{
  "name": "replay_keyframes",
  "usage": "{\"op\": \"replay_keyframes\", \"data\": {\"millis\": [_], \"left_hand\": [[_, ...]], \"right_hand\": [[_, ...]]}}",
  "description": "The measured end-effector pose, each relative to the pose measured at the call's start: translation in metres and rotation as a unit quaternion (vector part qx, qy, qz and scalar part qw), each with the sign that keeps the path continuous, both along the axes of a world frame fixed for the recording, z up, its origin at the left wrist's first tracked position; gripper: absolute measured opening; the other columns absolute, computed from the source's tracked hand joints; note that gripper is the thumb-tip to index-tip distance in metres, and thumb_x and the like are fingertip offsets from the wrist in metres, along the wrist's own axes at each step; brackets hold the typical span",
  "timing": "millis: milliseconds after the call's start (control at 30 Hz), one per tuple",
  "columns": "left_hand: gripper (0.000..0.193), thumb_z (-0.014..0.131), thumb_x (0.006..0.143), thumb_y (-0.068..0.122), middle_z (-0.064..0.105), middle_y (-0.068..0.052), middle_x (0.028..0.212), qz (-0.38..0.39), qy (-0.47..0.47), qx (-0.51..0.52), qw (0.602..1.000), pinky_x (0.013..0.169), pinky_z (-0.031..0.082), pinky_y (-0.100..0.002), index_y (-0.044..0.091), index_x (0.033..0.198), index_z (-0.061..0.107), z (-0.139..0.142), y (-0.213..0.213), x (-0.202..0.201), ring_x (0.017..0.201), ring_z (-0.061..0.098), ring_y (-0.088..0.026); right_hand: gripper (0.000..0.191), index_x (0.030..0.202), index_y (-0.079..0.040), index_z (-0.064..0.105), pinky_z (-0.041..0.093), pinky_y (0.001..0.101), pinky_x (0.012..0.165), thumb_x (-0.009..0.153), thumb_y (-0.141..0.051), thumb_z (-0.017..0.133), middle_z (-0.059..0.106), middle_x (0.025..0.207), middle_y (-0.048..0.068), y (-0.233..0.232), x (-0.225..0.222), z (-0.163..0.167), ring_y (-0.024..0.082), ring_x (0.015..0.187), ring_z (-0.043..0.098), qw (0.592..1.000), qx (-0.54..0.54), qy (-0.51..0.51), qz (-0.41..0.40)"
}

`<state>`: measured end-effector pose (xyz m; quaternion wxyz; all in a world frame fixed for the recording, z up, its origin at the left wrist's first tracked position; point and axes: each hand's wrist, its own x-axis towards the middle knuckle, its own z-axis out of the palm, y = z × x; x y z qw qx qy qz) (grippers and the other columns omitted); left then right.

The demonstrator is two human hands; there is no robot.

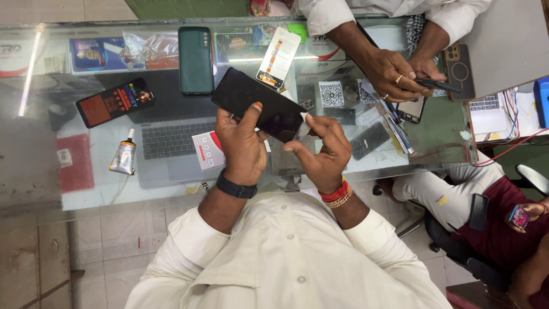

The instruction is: The person disassembles a smartphone, removes the battery, and cleans the screen with a cloth. They then reassemble the phone by placing the battery back and connecting internal components.

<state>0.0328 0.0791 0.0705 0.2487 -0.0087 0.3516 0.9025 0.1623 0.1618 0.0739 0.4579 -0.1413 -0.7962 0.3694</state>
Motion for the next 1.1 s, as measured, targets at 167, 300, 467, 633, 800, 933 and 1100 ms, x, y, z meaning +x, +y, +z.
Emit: {"op": "replay_keyframes", "data": {"millis": [167,300,467,633,800,933,1100], "left_hand": [[0.034,0.066,0.093,-0.007,0.068,-0.009,0.109,0.009,-0.013,-0.009,1.0,0.064,0.066,-0.03,0.005,0.124,0.057,0.002,-0.001,0.003,0.09,0.074,-0.017],[0.035,0.066,0.093,-0.008,0.069,-0.009,0.108,0.016,-0.008,-0.007,1.0,0.063,0.066,-0.03,0.005,0.124,0.057,0.002,0.0,0.006,0.089,0.074,-0.017],[0.034,0.066,0.092,-0.008,0.069,-0.01,0.106,0.016,-0.003,-0.013,1.0,0.062,0.066,-0.03,0.004,0.123,0.059,0.001,0.001,0.01,0.087,0.074,-0.017],[0.031,0.067,0.092,-0.01,0.07,-0.011,0.106,0.018,-0.001,-0.023,1.0,0.059,0.064,-0.03,0.002,0.121,0.059,-0.002,0.001,0.008,0.085,0.073,-0.017],[0.032,0.066,0.09,-0.009,0.07,-0.01,0.105,0.015,-0.031,-0.026,0.999,0.057,0.065,-0.032,0.003,0.119,0.061,-0.004,0.0,0.003,0.084,0.074,-0.017],[0.032,0.065,0.091,-0.01,0.069,-0.01,0.107,0.012,-0.024,-0.017,1.0,0.062,0.066,-0.033,0.003,0.12,0.06,-0.002,-0.005,0.004,0.087,0.073,-0.018],[0.033,0.064,0.09,-0.011,0.069,-0.01,0.107,0.018,-0.031,-0.008,0.999,0.067,0.065,-0.035,0.003,0.119,0.06,0.001,-0.009,0.004,0.09,0.075,-0.019]], "right_hand": [[0.054,0.119,0.002,0.07,0.057,0.0287,0.078,0.076,-0.021,0.095,0.071,0.107,0.014,-0.003,0.004,0.001,0.019,0.094,0.069,0.999,0.033,-0.005,0.0],[0.035,0.105,0.001,0.071,0.055,0.0282,0.071,0.08,-0.011,0.092,0.073,0.1,0.014,-0.007,0.006,-0.001,0.019,0.087,0.072,0.999,0.035,0.005,-0.002],[0.023,0.097,0.0,0.07,0.055,0.0269,0.064,0.084,-0.003,0.089,0.073,0.094,0.013,-0.01,0.009,-0.009,0.017,0.079,0.073,1.0,0.023,0.017,0.008],[0.017,0.096,0.0,0.069,0.055,0.0281,0.064,0.087,0.002,0.084,0.073,0.093,0.013,-0.009,0.015,-0.009,0.018,0.078,0.073,0.997,0.05,0.004,0.06],[0.016,0.094,-0.001,0.071,0.055,0.0278,0.065,0.085,-0.001,0.084,0.072,0.091,0.011,-0.007,0.023,-0.004,0.019,0.078,0.072,0.994,0.052,0.006,0.097],[0.01,0.1,0.002,0.07,0.053,0.0262,0.073,0.093,0.002,0.078,0.071,0.096,0.011,0.002,0.026,-0.002,0.014,0.084,0.068,0.999,-0.016,0.006,0.028],[0.008,0.101,0.003,0.069,0.052,0.0218,0.07,0.096,0.004,0.076,0.069,0.099,0.01,0.008,0.023,-0.005,0.009,0.082,0.064,0.995,-0.098,0.011,0.014]]}}
